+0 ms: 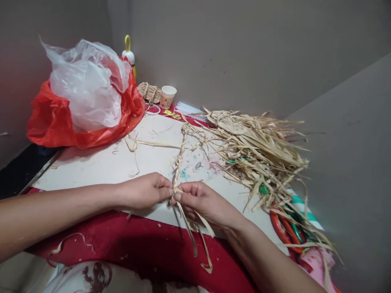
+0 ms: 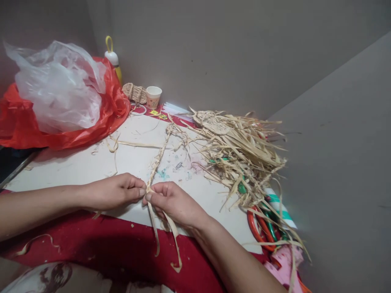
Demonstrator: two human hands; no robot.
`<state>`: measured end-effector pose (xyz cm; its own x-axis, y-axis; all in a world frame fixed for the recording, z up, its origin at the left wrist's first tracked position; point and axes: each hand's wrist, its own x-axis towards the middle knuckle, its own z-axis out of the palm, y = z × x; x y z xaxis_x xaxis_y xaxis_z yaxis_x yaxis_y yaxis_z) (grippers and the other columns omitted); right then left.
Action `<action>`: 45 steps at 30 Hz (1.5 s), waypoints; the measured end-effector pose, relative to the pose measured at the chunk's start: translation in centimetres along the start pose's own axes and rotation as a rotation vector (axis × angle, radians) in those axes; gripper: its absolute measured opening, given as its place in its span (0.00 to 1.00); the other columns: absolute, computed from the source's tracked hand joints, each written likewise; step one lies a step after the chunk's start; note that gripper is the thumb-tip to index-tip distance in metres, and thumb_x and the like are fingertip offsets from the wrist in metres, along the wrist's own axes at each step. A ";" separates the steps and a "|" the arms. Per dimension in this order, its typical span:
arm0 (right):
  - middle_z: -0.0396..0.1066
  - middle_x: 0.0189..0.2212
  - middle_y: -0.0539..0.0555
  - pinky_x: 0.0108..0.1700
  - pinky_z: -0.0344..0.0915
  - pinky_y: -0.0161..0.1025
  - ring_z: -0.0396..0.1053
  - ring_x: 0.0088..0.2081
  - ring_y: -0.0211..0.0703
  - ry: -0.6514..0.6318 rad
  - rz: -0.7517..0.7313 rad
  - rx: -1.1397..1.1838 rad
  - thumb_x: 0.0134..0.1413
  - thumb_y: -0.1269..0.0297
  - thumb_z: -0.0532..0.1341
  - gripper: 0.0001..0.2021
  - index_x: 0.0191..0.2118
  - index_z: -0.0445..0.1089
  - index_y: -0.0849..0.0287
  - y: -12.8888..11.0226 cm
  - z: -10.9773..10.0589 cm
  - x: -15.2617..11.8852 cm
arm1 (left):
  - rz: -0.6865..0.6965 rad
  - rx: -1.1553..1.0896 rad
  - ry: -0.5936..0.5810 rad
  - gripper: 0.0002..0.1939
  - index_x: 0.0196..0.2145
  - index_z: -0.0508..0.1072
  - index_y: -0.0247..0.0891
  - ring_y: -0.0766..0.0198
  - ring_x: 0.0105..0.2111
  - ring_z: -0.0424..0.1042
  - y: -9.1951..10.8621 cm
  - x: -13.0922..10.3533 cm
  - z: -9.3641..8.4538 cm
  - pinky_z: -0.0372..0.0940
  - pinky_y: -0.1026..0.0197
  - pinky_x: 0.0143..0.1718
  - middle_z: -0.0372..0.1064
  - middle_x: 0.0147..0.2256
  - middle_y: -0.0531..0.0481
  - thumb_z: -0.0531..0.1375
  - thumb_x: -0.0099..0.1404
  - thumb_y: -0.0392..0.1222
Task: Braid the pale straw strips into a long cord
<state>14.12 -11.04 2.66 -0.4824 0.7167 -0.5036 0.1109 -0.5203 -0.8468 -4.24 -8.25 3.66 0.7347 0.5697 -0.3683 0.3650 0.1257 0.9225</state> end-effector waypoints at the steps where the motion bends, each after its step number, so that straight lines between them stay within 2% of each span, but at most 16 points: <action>1: 0.54 0.11 0.43 0.16 0.47 0.29 0.48 0.14 0.29 -0.004 -0.009 -0.052 0.49 0.55 0.62 0.14 0.29 0.70 0.64 -0.1 -0.1 0.0 | 0.020 0.077 0.006 0.14 0.29 0.71 0.35 0.71 0.24 0.59 0.0 0.0 -0.2 0.55 0.68 0.30 0.64 0.24 0.55 0.50 0.63 0.44; 5: 0.54 0.15 0.44 0.20 0.49 0.30 0.50 0.17 0.30 0.039 -0.086 -0.325 0.54 0.58 0.58 0.12 0.30 0.69 0.62 -0.1 0.1 -0.2 | 0.017 0.241 0.030 0.13 0.30 0.71 0.35 0.68 0.30 0.63 -0.1 0.2 -0.4 0.57 0.65 0.36 0.68 0.29 0.53 0.48 0.63 0.40; 11: 0.55 0.19 0.46 0.24 0.50 0.30 0.50 0.22 0.32 0.183 -0.248 -0.740 0.58 0.64 0.51 0.14 0.23 0.58 0.59 0.1 0.9 -0.5 | -0.053 0.069 0.015 0.12 0.23 0.62 0.36 0.71 0.22 0.53 -0.6 0.9 0.1 0.53 0.68 0.27 0.55 0.20 0.57 0.48 0.61 0.42; 15: 0.57 0.19 0.47 0.25 0.48 0.31 0.51 0.22 0.33 0.216 -0.274 -0.965 0.57 0.65 0.52 0.12 0.22 0.57 0.59 -0.3 0.7 -1.2 | -0.035 0.070 0.066 0.11 0.22 0.63 0.36 0.71 0.21 0.51 -0.8 0.9 0.4 0.51 0.68 0.24 0.53 0.19 0.58 0.49 0.60 0.41; 20: 0.57 0.17 0.48 0.23 0.45 0.33 0.51 0.20 0.33 0.238 -0.240 -1.050 0.58 0.63 0.52 0.15 0.21 0.57 0.59 -1.0 0.6 -2.3 | -0.028 0.146 0.157 0.11 0.20 0.61 0.37 0.71 0.21 0.51 -0.8 0.6 0.7 0.48 0.67 0.22 0.50 0.18 0.58 0.50 0.58 0.41; 25: 0.63 0.19 0.50 0.25 0.47 0.34 0.56 0.20 0.34 0.200 -0.280 -1.065 0.61 0.63 0.48 0.15 0.26 0.63 0.59 -0.4 2.3 -2.6 | -0.031 0.015 0.165 0.11 0.19 0.63 0.36 0.71 0.20 0.51 -0.7 0.9 1.2 0.49 0.67 0.22 0.53 0.18 0.58 0.50 0.57 0.39; 31: 0.70 0.22 0.53 0.25 0.43 0.38 0.60 0.19 0.36 0.270 -0.270 -1.351 0.62 0.66 0.46 0.13 0.32 0.65 0.59 1.3 3.3 -1.9 | -0.058 -0.136 0.174 0.15 0.16 0.59 0.36 0.73 0.18 0.49 -1.1 1.1 1.5 0.49 0.68 0.22 0.52 0.15 0.58 0.50 0.58 0.41; 35: 0.69 0.20 0.54 0.24 0.39 0.40 0.57 0.17 0.37 0.209 -0.303 -1.498 0.59 0.71 0.48 0.10 0.31 0.65 0.61 1.6 3.7 -2.0 | -0.088 -0.153 0.178 0.13 0.19 0.66 0.34 0.73 0.18 0.51 -1.2 0.9 1.4 0.48 0.68 0.21 0.55 0.16 0.57 0.55 0.56 0.45; 37: 0.68 0.21 0.53 0.23 0.40 0.39 0.56 0.18 0.36 0.110 -0.333 -1.430 0.58 0.70 0.50 0.09 0.30 0.65 0.60 1.0 3.7 -2.6 | -0.112 -0.158 0.173 0.13 0.22 0.70 0.33 0.73 0.18 0.51 -1.2 0.8 1.3 0.47 0.68 0.21 0.57 0.17 0.57 0.57 0.55 0.46; 39: 0.66 0.19 0.50 0.23 0.43 0.36 0.55 0.19 0.34 0.008 -0.324 -1.240 0.59 0.66 0.52 0.11 0.26 0.63 0.59 0.0 3.1 -3.3 | -0.117 -0.189 0.154 0.13 0.24 0.71 0.32 0.73 0.18 0.50 -1.3 0.7 1.2 0.46 0.68 0.20 0.57 0.17 0.57 0.57 0.56 0.47; 40: 0.64 0.18 0.48 0.23 0.45 0.34 0.55 0.19 0.33 0.007 -0.313 -1.119 0.59 0.63 0.52 0.13 0.24 0.62 0.59 -0.6 2.6 -3.6 | -0.110 -0.208 0.142 0.14 0.25 0.71 0.32 0.73 0.18 0.49 -1.3 0.6 1.1 0.46 0.68 0.20 0.57 0.17 0.57 0.57 0.56 0.47; 41: 0.61 0.17 0.47 0.22 0.47 0.33 0.54 0.20 0.33 0.066 -0.309 -1.002 0.59 0.60 0.53 0.15 0.23 0.61 0.59 -1.1 2.1 -3.7 | -0.103 -0.223 0.131 0.13 0.25 0.71 0.32 0.73 0.18 0.49 -1.3 0.6 1.1 0.46 0.68 0.20 0.56 0.17 0.57 0.57 0.56 0.47; 43: 0.58 0.17 0.47 0.22 0.51 0.31 0.55 0.19 0.33 0.282 -0.314 -0.777 0.59 0.57 0.53 0.16 0.23 0.61 0.59 -1.8 0.8 -3.4 | -0.097 -0.233 0.121 0.12 0.26 0.71 0.32 0.73 0.18 0.48 -1.4 0.5 1.0 0.46 0.69 0.21 0.54 0.17 0.59 0.57 0.57 0.46; 44: 0.58 0.17 0.47 0.21 0.52 0.31 0.55 0.19 0.32 0.351 -0.294 -0.664 0.59 0.55 0.53 0.15 0.26 0.62 0.59 -1.9 0.3 -3.0 | -0.097 -0.227 0.125 0.12 0.27 0.71 0.32 0.74 0.18 0.48 -1.4 0.4 1.0 0.45 0.69 0.21 0.52 0.16 0.59 0.56 0.57 0.45; 45: 0.58 0.17 0.46 0.20 0.52 0.31 0.56 0.17 0.32 0.357 -0.253 -0.555 0.58 0.54 0.54 0.14 0.29 0.64 0.59 -1.9 -0.1 -2.4 | -0.092 -0.218 0.127 0.11 0.28 0.72 0.33 0.74 0.18 0.47 -1.4 0.4 0.9 0.45 0.69 0.20 0.52 0.16 0.59 0.56 0.58 0.44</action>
<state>15.15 -11.79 5.44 -0.2478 0.9425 -0.2244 0.5058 -0.0717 -0.8596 -3.93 -8.98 2.14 0.6219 0.6431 -0.4468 0.2848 0.3458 0.8941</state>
